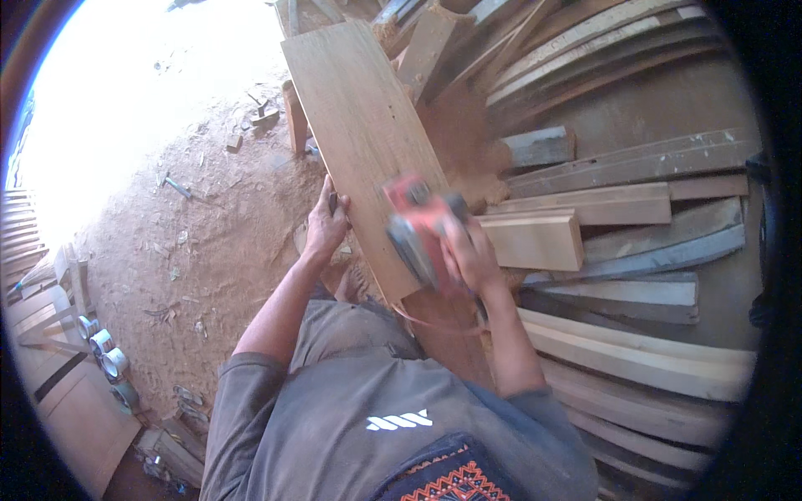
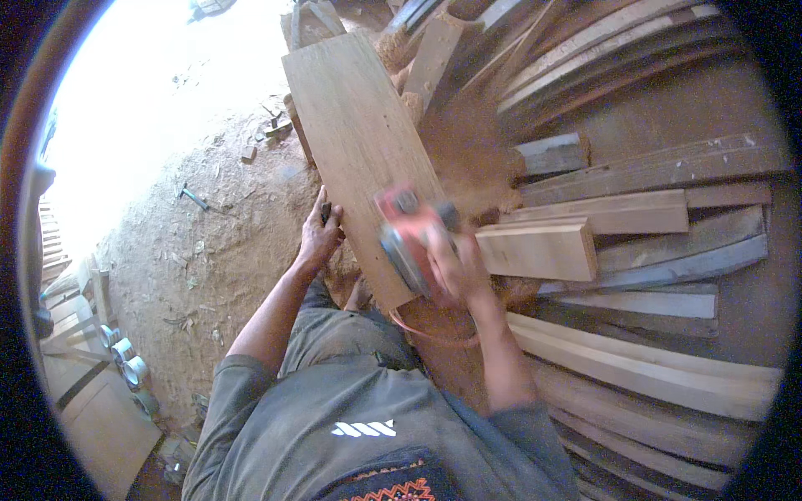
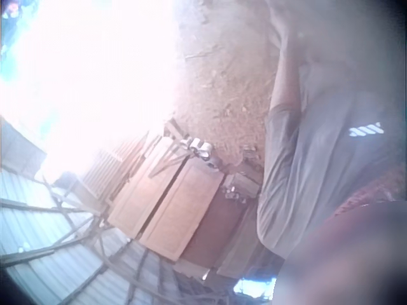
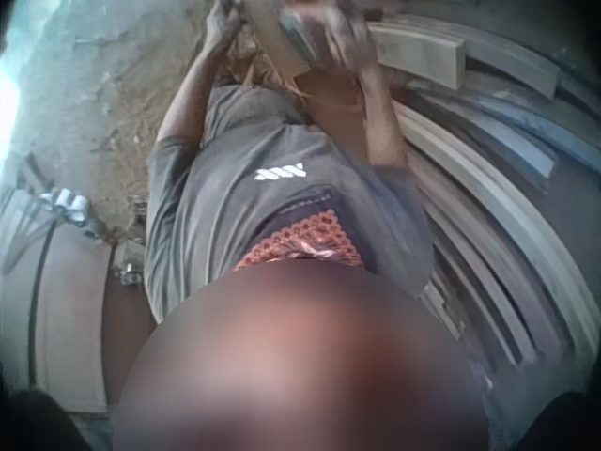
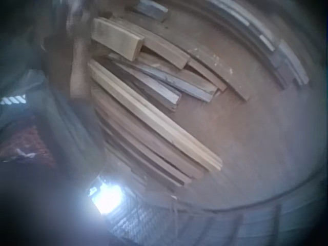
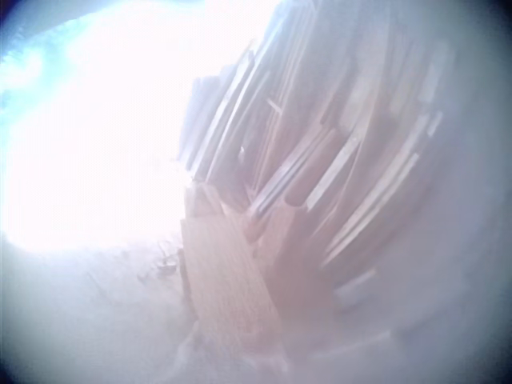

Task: The person uses a handheld electric sander to smooth the surface of a wooden plank resting on a workbench. They repeatedly move the sander along the plank, flip it over, and continue sanding the other side.

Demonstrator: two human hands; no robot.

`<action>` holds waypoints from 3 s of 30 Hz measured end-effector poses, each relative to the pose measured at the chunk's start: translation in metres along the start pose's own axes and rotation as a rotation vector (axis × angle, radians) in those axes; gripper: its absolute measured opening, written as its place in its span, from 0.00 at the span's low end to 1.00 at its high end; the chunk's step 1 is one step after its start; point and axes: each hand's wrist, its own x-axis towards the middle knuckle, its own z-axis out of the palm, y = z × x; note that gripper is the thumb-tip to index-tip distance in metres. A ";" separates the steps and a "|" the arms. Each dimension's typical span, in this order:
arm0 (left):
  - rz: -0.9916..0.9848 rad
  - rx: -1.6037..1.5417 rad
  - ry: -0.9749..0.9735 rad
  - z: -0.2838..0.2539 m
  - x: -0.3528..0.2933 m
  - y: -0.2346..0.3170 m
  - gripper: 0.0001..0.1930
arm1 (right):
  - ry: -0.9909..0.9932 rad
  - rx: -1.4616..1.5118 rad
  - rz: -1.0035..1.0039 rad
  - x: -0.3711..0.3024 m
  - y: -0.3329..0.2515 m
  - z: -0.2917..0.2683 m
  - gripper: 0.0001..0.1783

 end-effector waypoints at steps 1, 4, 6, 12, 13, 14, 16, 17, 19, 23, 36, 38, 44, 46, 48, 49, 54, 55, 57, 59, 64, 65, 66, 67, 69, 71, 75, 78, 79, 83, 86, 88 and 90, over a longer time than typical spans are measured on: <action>0.003 -0.017 -0.016 0.000 -0.001 -0.001 0.35 | -0.024 0.078 0.167 -0.044 0.003 -0.007 0.30; 0.104 0.011 0.000 0.000 -0.002 -0.002 0.36 | 0.083 0.191 0.508 -0.142 0.009 -0.010 0.32; 0.071 0.057 -0.014 -0.001 -0.002 -0.002 0.36 | 0.134 0.230 0.559 -0.157 0.017 -0.010 0.31; 0.118 0.040 -0.025 -0.004 -0.001 -0.005 0.36 | 0.137 0.215 0.302 0.001 0.001 0.008 0.31; 0.110 0.049 -0.026 -0.004 -0.001 -0.004 0.36 | 0.118 0.182 0.161 0.043 -0.006 0.010 0.31; 0.079 0.070 -0.037 -0.004 -0.003 -0.004 0.36 | 0.092 0.237 0.146 0.089 -0.013 0.012 0.31; 0.063 0.044 -0.043 -0.004 -0.004 -0.003 0.36 | 0.103 0.141 0.159 0.177 -0.025 0.014 0.31; 0.098 0.037 -0.046 -0.004 -0.003 -0.002 0.35 | 0.075 0.235 0.144 0.210 -0.031 0.014 0.32; 0.171 0.038 -0.035 -0.004 -0.003 0.000 0.34 | -0.018 0.411 0.192 0.242 -0.039 0.019 0.31; 0.305 0.081 0.038 -0.003 0.002 -0.004 0.33 | 0.022 0.402 0.266 0.188 -0.032 0.026 0.29; 0.070 -0.015 -0.027 0.003 0.004 -0.022 0.36 | 0.049 0.254 0.564 -0.136 0.009 0.030 0.28; 0.165 -0.043 -0.004 0.003 0.002 -0.017 0.36 | 0.050 0.236 0.528 -0.090 0.004 0.034 0.29; 0.137 -0.055 -0.041 0.006 -0.004 -0.011 0.37 | 0.027 0.187 0.159 0.119 -0.043 0.047 0.34; 0.161 -0.133 -0.061 0.006 -0.005 -0.009 0.37 | -0.012 0.230 0.121 0.200 -0.059 0.053 0.37; 0.119 -0.053 -0.050 0.004 -0.005 -0.009 0.38 | -0.005 0.325 0.186 0.263 -0.073 0.062 0.36; 0.117 0.020 -0.042 0.004 -0.004 -0.009 0.38 | -0.040 0.353 0.226 0.270 -0.072 0.065 0.36; 0.055 -0.184 -0.067 -0.021 0.008 -0.035 0.43 | -0.062 0.377 0.207 0.174 -0.042 0.062 0.34; 0.050 -0.119 -0.008 -0.032 0.006 -0.044 0.43 | -0.036 0.218 0.001 0.134 -0.035 0.057 0.33; -0.079 -0.291 -0.008 -0.066 0.003 -0.063 0.39 | -0.030 0.060 -0.115 0.043 -0.023 0.052 0.33; 0.008 -0.175 0.164 -0.101 -0.010 -0.079 0.33 | -0.019 0.031 0.033 -0.049 -0.015 0.045 0.31; -0.098 -0.057 0.174 -0.151 -0.028 -0.096 0.28 | 0.017 0.175 0.550 -0.176 0.001 0.039 0.25; -0.049 -0.071 0.163 -0.148 -0.022 -0.094 0.28 | 0.021 0.191 0.566 -0.175 0.004 0.041 0.25; -0.021 -0.057 0.162 -0.143 -0.013 -0.091 0.27 | 0.024 0.202 0.575 -0.164 0.006 0.042 0.25; 0.018 -0.106 0.131 -0.136 -0.003 -0.086 0.27 | 0.023 0.219 0.553 -0.148 0.006 0.044 0.25; 0.008 -0.122 0.084 -0.115 0.020 -0.076 0.26 | 0.015 0.259 0.511 -0.105 -0.003 0.048 0.26; 0.097 0.029 0.022 -0.098 0.035 -0.066 0.25 | 0.029 0.253 0.514 -0.052 -0.020 0.052 0.28; 0.035 -0.169 -0.214 -0.062 0.051 -0.042 0.27 | 0.019 0.217 0.467 0.069 -0.048 0.063 0.29; -0.158 -0.302 -0.296 -0.040 0.055 -0.018 0.29 | 0.018 0.205 0.371 0.175 -0.062 0.073 0.30; -0.039 -0.133 -0.235 -0.035 0.054 -0.011 0.31 | 0.006 0.202 0.395 0.212 -0.069 0.077 0.30; -0.019 0.154 -0.184 -0.030 0.052 0.010 0.30 | -0.030 0.315 0.243 0.376 -0.106 0.089 0.30; -0.002 0.163 -0.197 -0.033 0.051 0.012 0.28 | -0.019 0.371 0.227 0.454 -0.125 0.092 0.26; 0.041 0.169 -0.170 -0.035 0.054 0.010 0.27 | -0.053 0.405 0.236 0.451 -0.122 0.090 0.28; 0.092 0.183 -0.154 -0.038 0.057 0.006 0.23 | -0.065 0.409 0.242 0.418 -0.112 0.083 0.30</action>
